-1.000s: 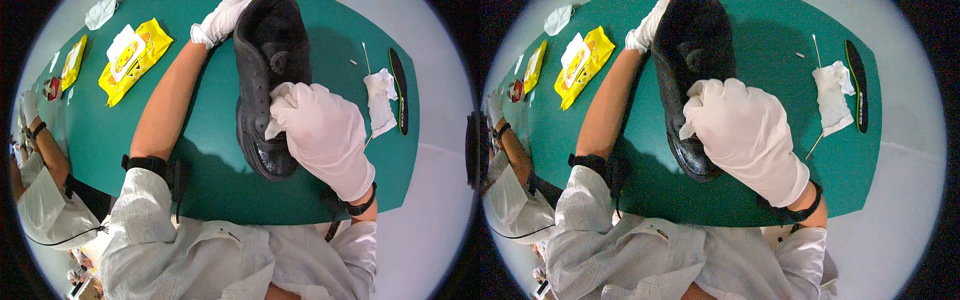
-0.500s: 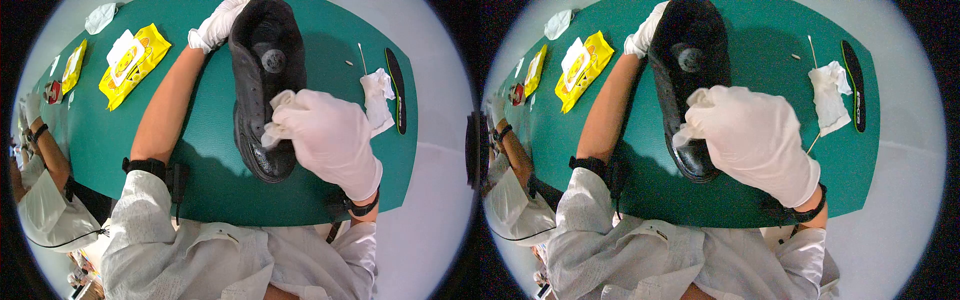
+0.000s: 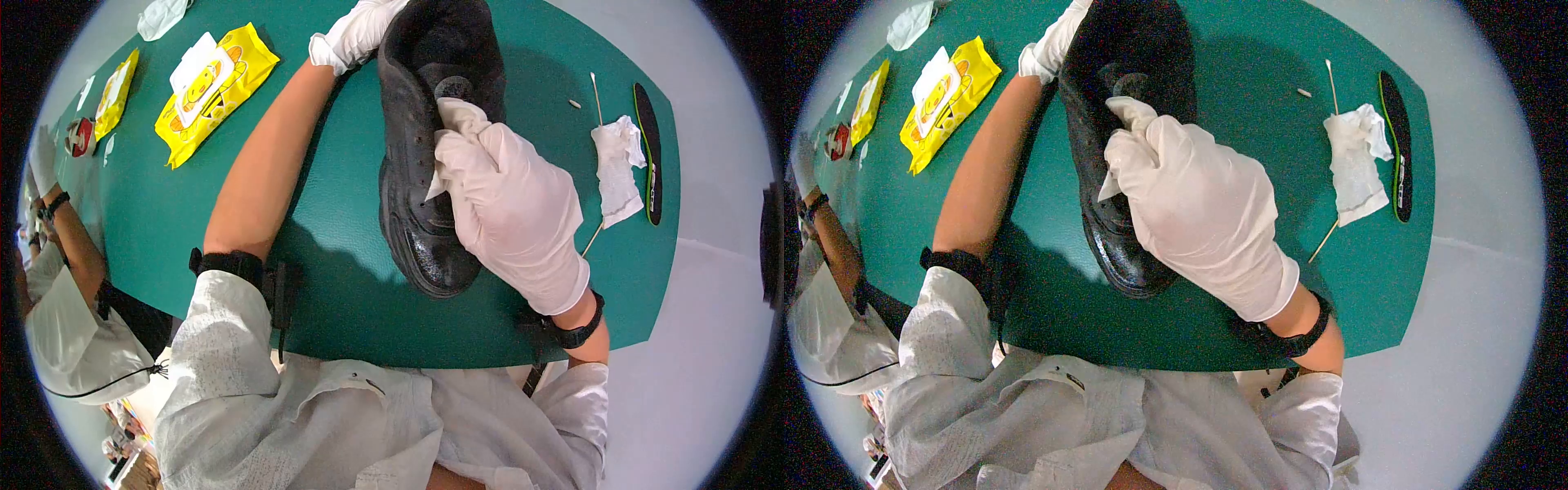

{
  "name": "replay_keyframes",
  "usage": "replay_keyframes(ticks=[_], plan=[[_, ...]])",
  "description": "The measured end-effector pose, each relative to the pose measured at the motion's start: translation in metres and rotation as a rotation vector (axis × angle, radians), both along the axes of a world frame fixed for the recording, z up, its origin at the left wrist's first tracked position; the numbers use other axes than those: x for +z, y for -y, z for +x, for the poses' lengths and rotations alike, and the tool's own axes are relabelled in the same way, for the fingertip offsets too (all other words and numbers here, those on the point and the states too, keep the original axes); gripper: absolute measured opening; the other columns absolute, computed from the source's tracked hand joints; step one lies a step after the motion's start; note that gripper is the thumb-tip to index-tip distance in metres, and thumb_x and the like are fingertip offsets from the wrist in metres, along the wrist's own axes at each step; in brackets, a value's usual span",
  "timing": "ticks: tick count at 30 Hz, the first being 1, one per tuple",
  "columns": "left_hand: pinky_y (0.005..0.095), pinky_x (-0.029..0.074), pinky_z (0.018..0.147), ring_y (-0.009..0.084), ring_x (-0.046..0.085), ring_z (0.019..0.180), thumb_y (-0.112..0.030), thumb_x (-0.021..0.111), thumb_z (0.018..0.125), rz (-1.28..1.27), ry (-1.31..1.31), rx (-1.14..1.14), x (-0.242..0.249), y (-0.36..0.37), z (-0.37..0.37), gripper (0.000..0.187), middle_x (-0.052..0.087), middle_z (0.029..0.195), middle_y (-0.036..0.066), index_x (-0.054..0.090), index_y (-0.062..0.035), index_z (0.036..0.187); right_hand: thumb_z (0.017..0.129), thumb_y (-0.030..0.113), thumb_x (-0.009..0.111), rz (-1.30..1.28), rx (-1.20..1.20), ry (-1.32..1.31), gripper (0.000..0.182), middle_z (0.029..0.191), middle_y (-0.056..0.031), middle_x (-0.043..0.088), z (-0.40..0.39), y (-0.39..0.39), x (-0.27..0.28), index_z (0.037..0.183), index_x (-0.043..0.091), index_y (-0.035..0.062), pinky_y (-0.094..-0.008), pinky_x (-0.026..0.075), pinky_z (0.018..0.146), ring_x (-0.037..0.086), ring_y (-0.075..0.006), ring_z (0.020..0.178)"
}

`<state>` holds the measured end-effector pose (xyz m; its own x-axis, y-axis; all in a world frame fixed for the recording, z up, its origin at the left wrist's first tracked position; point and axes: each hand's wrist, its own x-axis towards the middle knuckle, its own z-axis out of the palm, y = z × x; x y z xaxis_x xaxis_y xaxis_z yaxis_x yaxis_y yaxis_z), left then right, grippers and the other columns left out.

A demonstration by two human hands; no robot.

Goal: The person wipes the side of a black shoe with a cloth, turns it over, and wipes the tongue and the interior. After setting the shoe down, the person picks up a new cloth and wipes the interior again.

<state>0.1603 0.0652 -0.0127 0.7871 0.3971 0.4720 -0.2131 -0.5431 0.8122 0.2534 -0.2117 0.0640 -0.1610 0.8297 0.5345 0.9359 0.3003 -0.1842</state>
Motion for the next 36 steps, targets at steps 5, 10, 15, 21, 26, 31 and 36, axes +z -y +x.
replay_keyframes(ticks=[5,10,15,21,26,31,36], plan=[[0.034,0.052,0.094,0.0199,0.065,0.101,-0.027,0.061,0.1,-0.076,0.024,-0.017,-0.005,-0.003,0.002,0.032,0.072,0.109,0.01,0.07,0.0002,0.114,0.081,0.017,0.072,0.048,0.017,0.003,0.011,0.089,-0.0024,0.067,-0.003,0.002,0.003,0.091,0.069,0.0146,-0.0328,0.054,0.055,0.065,-0.0208,0.07],[0.0345,0.052,0.094,0.0207,0.065,0.102,-0.027,0.061,0.1,0.071,0.024,-0.013,-0.004,-0.004,0.002,0.032,0.072,0.111,0.011,0.069,0.0,0.115,0.081,0.018,0.073,-0.116,0.11,-0.062,0.007,0.083,-0.002,0.059,0.008,0.007,0.013,0.087,0.07,0.0172,-0.0348,0.054,0.058,0.064,-0.0211,0.076],[0.0332,0.052,0.093,0.0166,0.064,0.101,-0.025,0.062,0.099,0.029,-0.007,-0.024,-0.002,-0.002,0.001,0.03,0.072,0.11,0.007,0.069,-0.0001,0.115,0.077,0.009,0.073,-0.259,0.19,-0.039,0.013,0.084,-0.0024,0.059,0.016,0.01,0.023,0.087,0.073,0.0179,-0.0349,0.051,0.061,0.06,-0.0232,0.076],[0.0315,0.052,0.093,0.0126,0.062,0.1,-0.023,0.062,0.101,-0.217,0.027,-0.061,-0.004,0.0,0.003,0.027,0.071,0.107,0.003,0.07,0.0001,0.113,0.071,-0.001,0.072,-0.327,0.273,-0.117,0.025,0.082,-0.0027,0.059,0.024,0.012,0.029,0.089,0.075,0.0163,-0.0362,0.047,0.062,0.058,-0.0251,0.074],[0.0308,0.052,0.093,0.0121,0.062,0.101,-0.022,0.063,0.102,-0.269,0.057,-0.066,-0.007,0.001,0.005,0.026,0.071,0.108,0.002,0.071,0.0,0.114,0.071,-0.006,0.066,-0.44,0.299,-0.193,0.028,0.08,-0.0044,0.059,0.035,0.014,0.039,0.09,0.074,0.0133,-0.0381,0.046,0.066,0.058,-0.0263,0.075],[0.0301,0.053,0.091,0.0118,0.062,0.1,-0.026,0.061,0.104,-0.256,0.048,-0.07,-0.004,0.002,0.004,0.03,0.071,0.109,0.002,0.071,0.0007,0.114,0.084,-0.006,0.062,-0.031,0.113,-0.401,0.03,0.107,-0.0115,0.07,0.04,0.009,0.033,0.109,0.072,0.0051,-0.0353,0.05,0.08,0.065,-0.0229,0.091],[0.0299,0.053,0.09,0.0116,0.062,0.099,-0.027,0.06,0.105,-0.474,0.025,-0.097,-0.008,0.001,0.007,0.032,0.071,0.108,0.002,0.071,0.0009,0.113,0.085,0.004,0.07,0.011,0.063,-0.189,0.026,0.098,-0.0109,0.065,0.035,-0.002,0.019,0.111,0.072,0.0091,-0.0335,0.055,0.074,0.067,-0.0269,0.089]])
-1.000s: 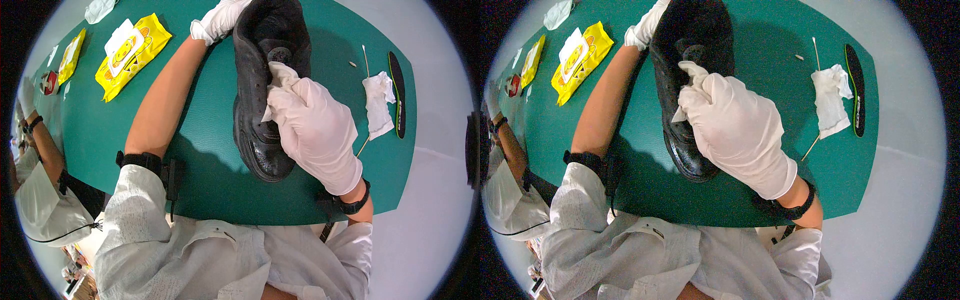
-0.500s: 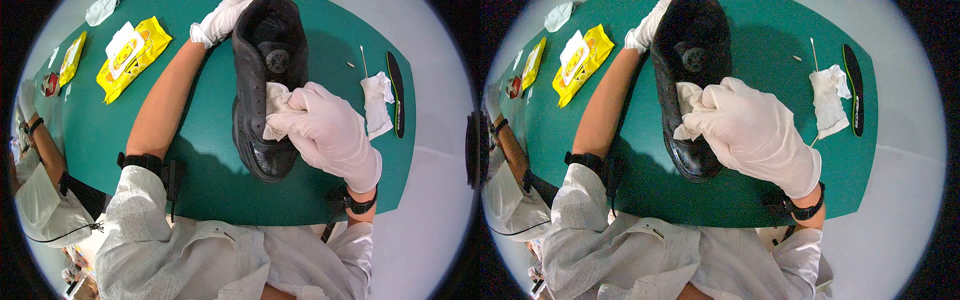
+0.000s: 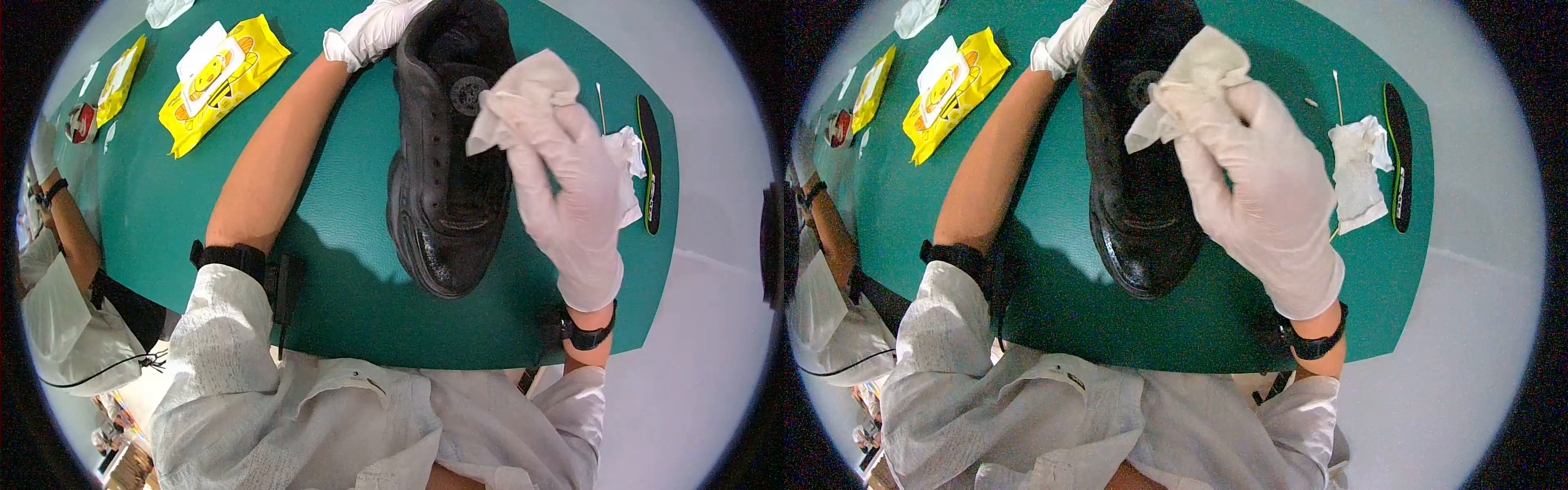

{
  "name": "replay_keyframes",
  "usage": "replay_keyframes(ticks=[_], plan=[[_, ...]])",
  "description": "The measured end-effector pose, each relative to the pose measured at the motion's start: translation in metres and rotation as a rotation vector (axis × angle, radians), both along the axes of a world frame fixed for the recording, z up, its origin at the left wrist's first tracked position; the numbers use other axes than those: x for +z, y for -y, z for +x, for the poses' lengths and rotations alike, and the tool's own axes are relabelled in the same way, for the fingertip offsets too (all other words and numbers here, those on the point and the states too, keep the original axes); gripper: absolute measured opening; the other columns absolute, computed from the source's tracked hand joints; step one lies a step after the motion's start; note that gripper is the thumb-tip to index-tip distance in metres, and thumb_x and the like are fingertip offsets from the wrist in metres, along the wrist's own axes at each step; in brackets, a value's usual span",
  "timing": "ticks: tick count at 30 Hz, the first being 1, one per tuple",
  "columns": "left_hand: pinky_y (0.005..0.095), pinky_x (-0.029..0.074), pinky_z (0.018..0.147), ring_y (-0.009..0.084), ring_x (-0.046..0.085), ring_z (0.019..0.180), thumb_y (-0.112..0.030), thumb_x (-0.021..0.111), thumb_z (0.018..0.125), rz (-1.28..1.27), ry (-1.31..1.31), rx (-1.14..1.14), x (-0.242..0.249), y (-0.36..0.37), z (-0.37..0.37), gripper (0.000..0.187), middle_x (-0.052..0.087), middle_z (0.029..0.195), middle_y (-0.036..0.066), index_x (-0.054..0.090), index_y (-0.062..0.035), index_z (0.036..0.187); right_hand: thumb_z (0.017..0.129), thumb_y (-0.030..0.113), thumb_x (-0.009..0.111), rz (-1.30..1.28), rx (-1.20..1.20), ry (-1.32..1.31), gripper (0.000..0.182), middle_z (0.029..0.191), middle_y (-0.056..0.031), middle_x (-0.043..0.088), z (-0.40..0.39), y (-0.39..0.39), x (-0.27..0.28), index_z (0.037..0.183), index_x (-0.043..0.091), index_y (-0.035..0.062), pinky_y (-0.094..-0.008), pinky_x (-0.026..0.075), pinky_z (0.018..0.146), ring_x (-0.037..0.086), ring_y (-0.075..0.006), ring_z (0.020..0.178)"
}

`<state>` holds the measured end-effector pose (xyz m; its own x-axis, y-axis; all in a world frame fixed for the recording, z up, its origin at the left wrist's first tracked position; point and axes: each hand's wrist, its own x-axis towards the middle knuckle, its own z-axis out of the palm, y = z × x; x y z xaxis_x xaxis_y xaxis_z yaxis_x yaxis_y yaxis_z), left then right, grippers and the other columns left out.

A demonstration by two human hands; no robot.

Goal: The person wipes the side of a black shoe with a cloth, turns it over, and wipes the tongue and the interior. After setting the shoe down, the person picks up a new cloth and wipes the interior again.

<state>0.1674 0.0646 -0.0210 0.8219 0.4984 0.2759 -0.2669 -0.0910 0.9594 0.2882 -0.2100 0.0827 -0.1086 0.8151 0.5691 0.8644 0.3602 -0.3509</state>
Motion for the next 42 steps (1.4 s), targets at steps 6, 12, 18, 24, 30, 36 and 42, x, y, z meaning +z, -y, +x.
replay_keyframes(ticks=[6,12,18,24,30,36,42], plan=[[0.0304,0.053,0.09,0.0122,0.062,0.099,-0.028,0.058,0.105,0.294,0.014,0.049,0.0,-0.005,-0.004,0.032,0.071,0.108,0.003,0.07,0.0008,0.113,0.088,0.016,0.069,0.026,-0.109,0.36,0.014,0.082,-0.0057,0.054,-0.024,0.001,-0.013,0.101,0.07,0.0149,-0.0386,0.052,0.057,0.061,-0.0254,0.075],[0.032,0.052,0.091,0.0139,0.062,0.098,-0.027,0.056,0.105,0.338,0.02,0.058,0.002,-0.002,-0.003,0.033,0.071,0.107,0.004,0.07,0.0015,0.112,0.084,0.017,0.069,0.006,-0.108,0.439,0.006,0.078,-0.0038,0.053,-0.024,0.005,-0.001,0.09,0.067,0.0149,-0.0364,0.05,0.055,0.059,-0.0231,0.07],[0.03,0.052,0.089,0.0115,0.06,0.096,-0.027,0.059,0.104,0.129,0.036,0.03,-0.002,-0.002,0.0,0.031,0.07,0.102,0.002,0.071,0.0007,0.109,0.082,0.017,0.069,-0.038,-0.052,0.401,0.007,0.078,-0.0043,0.053,-0.027,0.008,-0.003,0.085,0.065,0.0132,-0.0357,0.05,0.055,0.06,-0.0227,0.07],[0.0286,0.051,0.088,0.0094,0.059,0.096,-0.027,0.059,0.105,0.123,0.009,0.04,-0.003,-0.003,0.0,0.029,0.069,0.102,-0.001,0.071,-0.0004,0.108,0.08,0.011,0.071,-0.073,-0.039,0.429,0.007,0.076,-0.0056,0.054,-0.033,0.01,0.005,0.085,0.066,0.0096,-0.0363,0.049,0.054,0.06,-0.0233,0.068],[0.0291,0.052,0.088,0.01,0.059,0.095,-0.027,0.058,0.105,0.056,0.036,0.026,-0.007,-0.003,0.001,0.03,0.069,0.102,-0.001,0.071,-0.0001,0.11,0.076,0.005,0.071,-0.216,-0.051,0.423,0.016,0.074,-0.0065,0.055,-0.037,0.023,0.01,0.092,0.071,0.0074,-0.0371,0.048,0.054,0.061,-0.0246,0.067],[0.0295,0.052,0.089,0.0105,0.06,0.096,-0.027,0.058,0.105,0.249,-0.004,0.061,-0.001,-0.003,-0.002,0.03,0.069,0.104,-0.001,0.071,-0.0006,0.111,0.074,-0.001,0.067,-0.333,0.017,0.349,0.022,0.072,-0.0067,0.057,-0.023,0.027,0.037,0.091,0.073,0.0103,-0.0363,0.048,0.057,0.063,-0.0243,0.069],[0.0279,0.052,0.085,0.0081,0.059,0.094,-0.026,0.06,0.105,0.003,0.064,-0.036,-0.003,-0.001,0.002,0.028,0.068,0.101,-0.001,0.071,-0.001,0.108,0.085,-0.012,0.058,-0.057,-0.064,0.066,0.028,0.103,-0.0094,0.075,-0.001,0.034,0.034,0.097,0.076,0.0052,-0.0261,0.052,0.074,0.07,-0.0142,0.084]])
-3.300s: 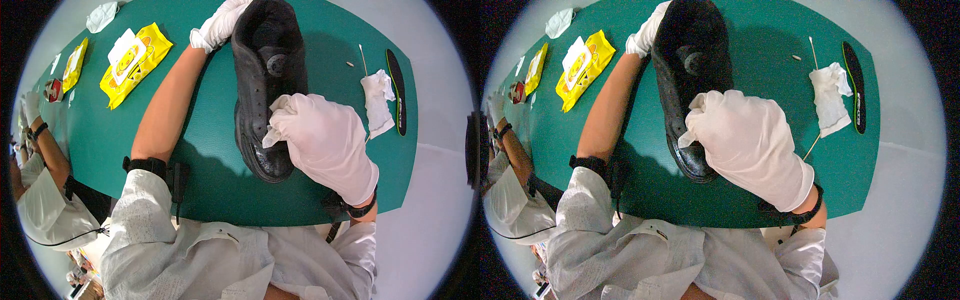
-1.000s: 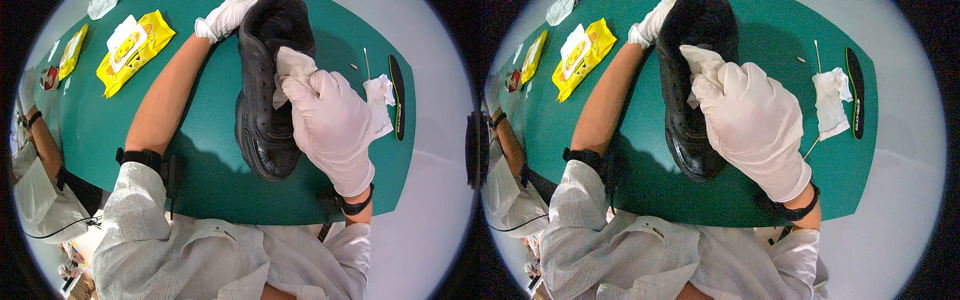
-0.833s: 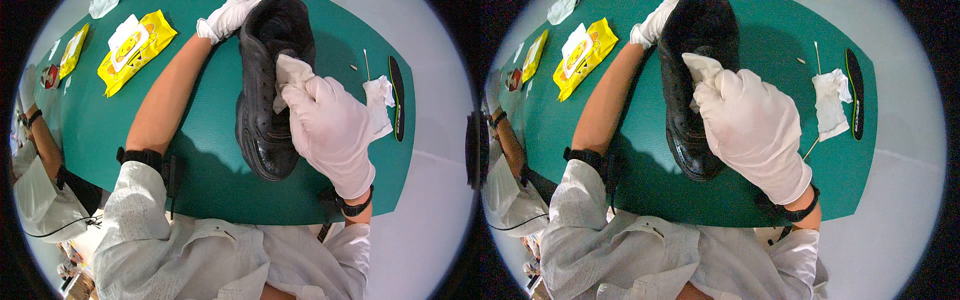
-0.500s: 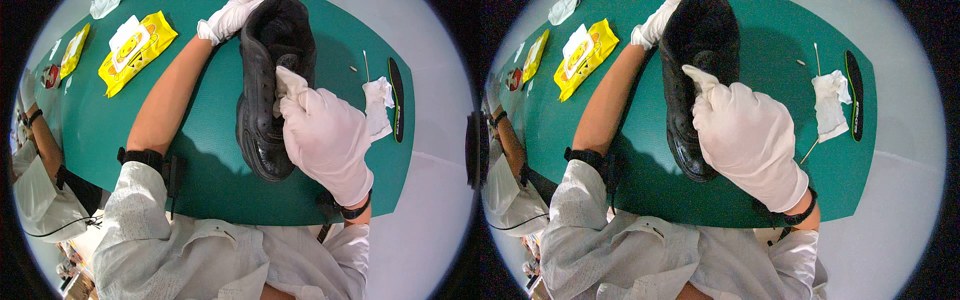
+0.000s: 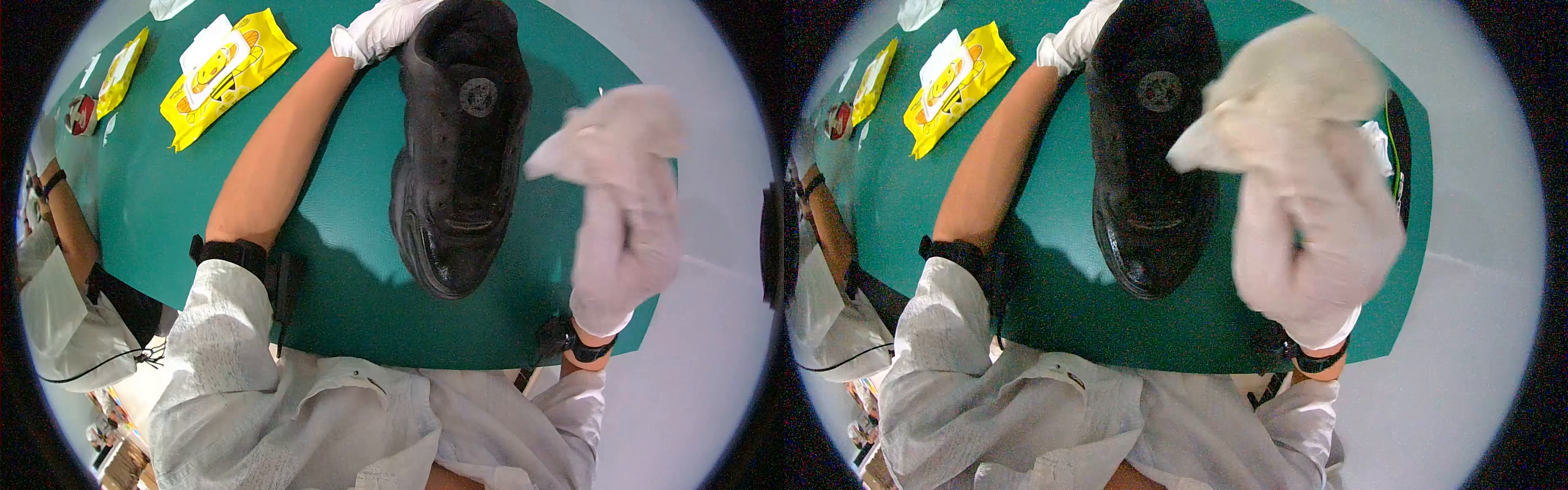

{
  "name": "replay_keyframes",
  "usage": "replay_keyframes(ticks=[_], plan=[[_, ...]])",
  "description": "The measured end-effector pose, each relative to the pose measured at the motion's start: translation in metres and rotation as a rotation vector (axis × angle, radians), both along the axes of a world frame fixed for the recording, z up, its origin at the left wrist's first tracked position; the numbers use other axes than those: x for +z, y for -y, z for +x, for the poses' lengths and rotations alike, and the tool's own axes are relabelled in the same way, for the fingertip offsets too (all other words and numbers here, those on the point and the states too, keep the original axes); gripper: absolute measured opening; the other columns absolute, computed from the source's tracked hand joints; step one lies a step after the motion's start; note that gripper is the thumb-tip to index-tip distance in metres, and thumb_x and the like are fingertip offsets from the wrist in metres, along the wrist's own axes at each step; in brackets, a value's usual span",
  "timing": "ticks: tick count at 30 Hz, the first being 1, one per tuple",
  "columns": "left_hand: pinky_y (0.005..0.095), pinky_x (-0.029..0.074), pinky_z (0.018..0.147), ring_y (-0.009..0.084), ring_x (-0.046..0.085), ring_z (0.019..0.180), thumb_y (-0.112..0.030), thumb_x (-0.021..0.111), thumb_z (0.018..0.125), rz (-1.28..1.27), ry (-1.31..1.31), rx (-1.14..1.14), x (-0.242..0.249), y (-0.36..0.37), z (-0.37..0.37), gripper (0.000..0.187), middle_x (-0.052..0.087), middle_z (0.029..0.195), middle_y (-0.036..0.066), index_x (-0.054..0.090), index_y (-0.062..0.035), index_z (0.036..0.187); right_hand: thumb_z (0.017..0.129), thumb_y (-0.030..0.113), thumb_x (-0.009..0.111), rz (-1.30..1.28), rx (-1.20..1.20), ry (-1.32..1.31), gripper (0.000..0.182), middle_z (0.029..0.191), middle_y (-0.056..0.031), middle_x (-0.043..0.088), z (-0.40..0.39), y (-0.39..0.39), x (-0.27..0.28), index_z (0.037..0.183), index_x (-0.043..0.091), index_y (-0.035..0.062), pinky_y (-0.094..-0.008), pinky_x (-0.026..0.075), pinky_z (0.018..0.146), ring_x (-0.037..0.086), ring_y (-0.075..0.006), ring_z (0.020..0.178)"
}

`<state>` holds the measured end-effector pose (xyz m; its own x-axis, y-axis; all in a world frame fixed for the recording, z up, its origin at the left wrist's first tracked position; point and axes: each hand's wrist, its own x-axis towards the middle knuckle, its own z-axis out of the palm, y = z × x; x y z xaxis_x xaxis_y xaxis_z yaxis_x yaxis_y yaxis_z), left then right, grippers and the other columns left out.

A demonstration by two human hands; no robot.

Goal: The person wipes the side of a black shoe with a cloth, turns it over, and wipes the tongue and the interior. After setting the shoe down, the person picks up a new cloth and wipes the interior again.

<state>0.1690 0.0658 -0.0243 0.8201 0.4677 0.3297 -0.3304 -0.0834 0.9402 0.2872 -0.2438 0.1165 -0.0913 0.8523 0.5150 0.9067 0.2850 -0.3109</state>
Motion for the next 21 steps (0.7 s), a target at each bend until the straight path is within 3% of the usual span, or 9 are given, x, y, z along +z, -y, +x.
replay_keyframes(ticks=[2,5,8,10,11,13,14,16,21], plan=[[0.0272,0.052,0.083,0.0073,0.058,0.093,-0.026,0.06,0.105,0.065,-0.033,0.034,0.001,-0.001,0.0,0.027,0.068,0.099,-0.002,0.071,-0.0013,0.106,0.091,-0.009,0.06,0.319,-0.114,-0.197,0.027,0.107,-0.0084,0.076,0.007,-0.006,-0.011,0.107,0.077,0.0038,-0.0284,0.054,0.081,0.07,-0.0141,0.087],[0.0268,0.052,0.082,0.0066,0.057,0.091,-0.026,0.06,0.105,0.008,-0.04,0.036,-0.01,-0.009,0.005,0.026,0.066,0.096,-0.004,0.07,-0.0019,0.102,0.093,-0.006,0.061,0.444,-0.185,-0.148,0.027,0.112,-0.0092,0.075,0.017,-0.009,-0.01,0.116,0.074,0.0014,-0.0294,0.054,0.088,0.071,-0.0152,0.089],[0.027,0.051,0.081,0.0068,0.057,0.09,-0.026,0.06,0.104,-0.045,-0.014,0.026,-0.015,-0.012,0.007,0.026,0.065,0.094,-0.004,0.07,-0.0026,0.099,0.095,-0.008,0.056,0.434,-0.2,-0.169,0.029,0.108,-0.0098,0.075,0.01,-0.013,-0.011,0.115,0.075,0.0035,-0.0312,0.052,0.093,0.07,-0.0193,0.096],[0.027,0.051,0.082,0.0069,0.057,0.091,-0.026,0.06,0.104,0.056,-0.038,0.041,-0.011,-0.011,0.004,0.025,0.066,0.096,-0.004,0.07,-0.0032,0.101,0.094,-0.009,0.053,0.251,-0.021,-0.088,0.031,0.107,-0.0093,0.074,0.005,-0.016,-0.009,0.109,0.076,0.0057,-0.0332,0.049,0.099,0.069,-0.0238,0.102],[0.027,0.051,0.082,0.0069,0.057,0.091,-0.026,0.06,0.104,0.057,-0.038,0.039,-0.009,-0.01,0.003,0.025,0.066,0.096,-0.004,0.07,-0.0032,0.101,0.09,-0.009,0.054,0.061,-0.177,0.021,0.032,0.105,-0.0099,0.072,-0.012,-0.007,-0.007,0.105,0.076,0.0075,-0.0343,0.047,0.1,0.067,-0.0283,0.104],[0.0266,0.051,0.083,0.0071,0.057,0.091,-0.024,0.06,0.104,0.122,-0.042,0.095,-0.007,-0.006,0.002,0.024,0.067,0.097,-0.003,0.07,-0.0033,0.102,0.084,-0.001,0.064,-0.041,-0.022,0.211,0.029,0.097,-0.0103,0.068,-0.015,-0.015,-0.013,0.107,0.077,0.0128,-0.036,0.052,0.078,0.067,-0.0288,0.085],[0.0266,0.051,0.083,0.0071,0.057,0.091,-0.024,0.06,0.104,0.122,-0.042,0.093,-0.006,-0.005,0.003,0.024,0.067,0.097,-0.003,0.07,-0.0033,0.102,0.089,0.014,0.068,0.008,0.02,0.314,0.011,0.08,-0.0069,0.056,-0.02,-0.023,-0.021,0.1,0.07,0.0118,-0.0385,0.049,0.053,0.059,-0.0265,0.066],[0.027,0.051,0.085,0.0079,0.058,0.093,-0.024,0.06,0.104,-0.035,-0.013,0.039,-0.009,-0.005,0.003,0.025,0.068,0.099,-0.002,0.07,-0.0021,0.104,0.09,0.015,0.066,-0.009,-0.014,0.373,0.007,0.074,-0.0059,0.053,-0.029,-0.025,-0.04,0.092,0.067,0.0088,-0.0376,0.048,0.05,0.058,-0.0248,0.063],[0.0282,0.051,0.086,0.009,0.059,0.095,-0.026,0.059,0.105,0.005,-0.043,0.042,-0.006,-0.005,0.002,0.028,0.068,0.101,-0.001,0.07,-0.0011,0.105,0.081,0.005,0.07,-0.147,-0.063,0.369,0.018,0.079,-0.0059,0.058,-0.042,-0.014,-0.032,0.098,0.073,0.0087,-0.0359,0.048,0.056,0.062,-0.0251,0.071]])
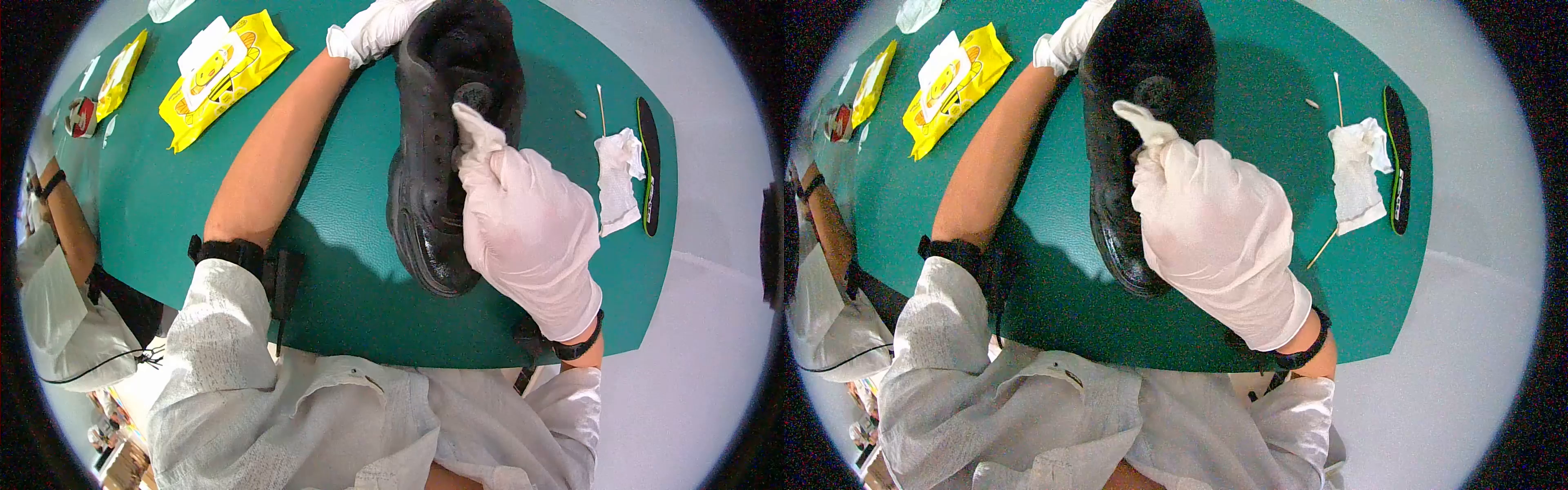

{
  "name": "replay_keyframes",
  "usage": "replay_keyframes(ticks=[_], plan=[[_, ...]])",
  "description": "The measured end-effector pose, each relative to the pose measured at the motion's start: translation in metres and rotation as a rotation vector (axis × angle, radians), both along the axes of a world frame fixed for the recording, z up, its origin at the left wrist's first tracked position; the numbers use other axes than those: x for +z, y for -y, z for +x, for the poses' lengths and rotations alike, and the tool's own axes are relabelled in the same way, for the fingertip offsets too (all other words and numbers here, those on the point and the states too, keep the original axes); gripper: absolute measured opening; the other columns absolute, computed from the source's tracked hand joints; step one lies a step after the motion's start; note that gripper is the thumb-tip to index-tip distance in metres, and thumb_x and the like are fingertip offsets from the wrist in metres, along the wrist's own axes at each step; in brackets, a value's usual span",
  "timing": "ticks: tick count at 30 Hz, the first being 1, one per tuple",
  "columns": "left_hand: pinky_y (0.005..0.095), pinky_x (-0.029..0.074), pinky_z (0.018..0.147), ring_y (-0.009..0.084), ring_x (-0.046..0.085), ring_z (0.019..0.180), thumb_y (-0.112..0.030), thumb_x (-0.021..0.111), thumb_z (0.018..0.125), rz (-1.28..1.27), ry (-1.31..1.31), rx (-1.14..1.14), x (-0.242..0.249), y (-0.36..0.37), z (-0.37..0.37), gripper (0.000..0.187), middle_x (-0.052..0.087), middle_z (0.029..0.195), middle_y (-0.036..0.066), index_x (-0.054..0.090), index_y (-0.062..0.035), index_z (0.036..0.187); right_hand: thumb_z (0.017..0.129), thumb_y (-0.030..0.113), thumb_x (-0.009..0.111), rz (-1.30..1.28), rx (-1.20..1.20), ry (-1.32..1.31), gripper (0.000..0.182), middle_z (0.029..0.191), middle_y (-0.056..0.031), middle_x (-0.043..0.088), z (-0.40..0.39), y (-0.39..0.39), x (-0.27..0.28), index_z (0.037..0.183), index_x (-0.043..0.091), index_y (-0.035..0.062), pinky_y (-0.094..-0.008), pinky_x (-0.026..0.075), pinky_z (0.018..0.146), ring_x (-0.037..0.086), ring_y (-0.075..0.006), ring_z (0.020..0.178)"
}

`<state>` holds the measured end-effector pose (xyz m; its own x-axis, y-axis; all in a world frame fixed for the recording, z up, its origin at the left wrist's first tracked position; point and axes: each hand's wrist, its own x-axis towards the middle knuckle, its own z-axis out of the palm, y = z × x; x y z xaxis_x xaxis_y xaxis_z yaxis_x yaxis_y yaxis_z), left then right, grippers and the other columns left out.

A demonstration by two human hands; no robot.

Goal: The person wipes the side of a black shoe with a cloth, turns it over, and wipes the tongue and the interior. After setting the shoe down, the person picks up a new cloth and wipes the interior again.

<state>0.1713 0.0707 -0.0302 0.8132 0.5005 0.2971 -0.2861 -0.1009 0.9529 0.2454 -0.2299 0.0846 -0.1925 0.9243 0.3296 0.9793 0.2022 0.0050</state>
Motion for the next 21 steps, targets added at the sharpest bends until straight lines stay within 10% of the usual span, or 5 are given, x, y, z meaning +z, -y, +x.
replay_keyframes(ticks=[11,14,15,19,21], plan=[[0.0299,0.051,0.089,0.0109,0.059,0.098,-0.028,0.057,0.105,0.175,-0.008,0.062,0.007,0.003,-0.005,0.033,0.069,0.103,0.001,0.07,0.0019,0.11,0.088,0.008,0.063,-0.117,0.441,-0.304,0.018,0.086,-0.0074,0.063,0.073,0.028,0.05,0.105,0.069,0.0025,-0.0352,0.053,0.064,0.063,-0.0245,0.069],[0.0294,0.051,0.088,0.0096,0.058,0.096,-0.029,0.057,0.105,0.159,-0.043,0.045,0.007,0.003,-0.002,0.032,0.068,0.101,0.0,0.07,0.0013,0.106,0.105,0.005,0.046,1.171,-0.123,-1.101,0.028,0.115,-0.0104,0.071,0.097,0.072,0.043,0.127,0.063,-0.0024,-0.0398,0.054,0.099,0.068,-0.0303,0.106],[0.0294,0.051,0.088,0.0096,0.058,0.096,-0.029,0.057,0.105,0.16,-0.044,0.049,0.005,-0.001,-0.003,0.032,0.068,0.101,0.0,0.07,0.0013,0.106,0.105,0.005,0.046,1.17,-0.121,-1.104,0.028,0.115,-0.0104,0.071,0.096,0.07,0.046,0.127,0.063,-0.0024,-0.0398,0.054,0.099,0.068,-0.0303,0.106],[0.0297,0.051,0.088,0.0093,0.058,0.096,-0.028,0.058,0.105,0.172,-0.04,0.042,0.008,0.001,-0.003,0.032,0.068,0.101,0.0,0.07,0.001,0.107,0.098,0.003,0.058,0.485,-0.123,0.426,0.023,0.115,-0.0105,0.073,0.097,0.052,0.068,0.116,0.07,-0.0024,-0.0411,0.053,0.101,0.068,-0.0311,0.112],[0.0297,0.051,0.088,0.0092,0.058,0.096,-0.028,0.058,0.105,0.193,-0.027,0.035,0.011,0.007,-0.004,0.031,0.068,0.101,0.0,0.07,0.0009,0.107,0.092,0.006,0.061,0.36,-0.015,0.245,0.023,0.108,-0.0098,0.071,0.074,0.027,0.046,0.112,0.07,0.0003,-0.0397,0.054,0.087,0.068,-0.029,0.1]])
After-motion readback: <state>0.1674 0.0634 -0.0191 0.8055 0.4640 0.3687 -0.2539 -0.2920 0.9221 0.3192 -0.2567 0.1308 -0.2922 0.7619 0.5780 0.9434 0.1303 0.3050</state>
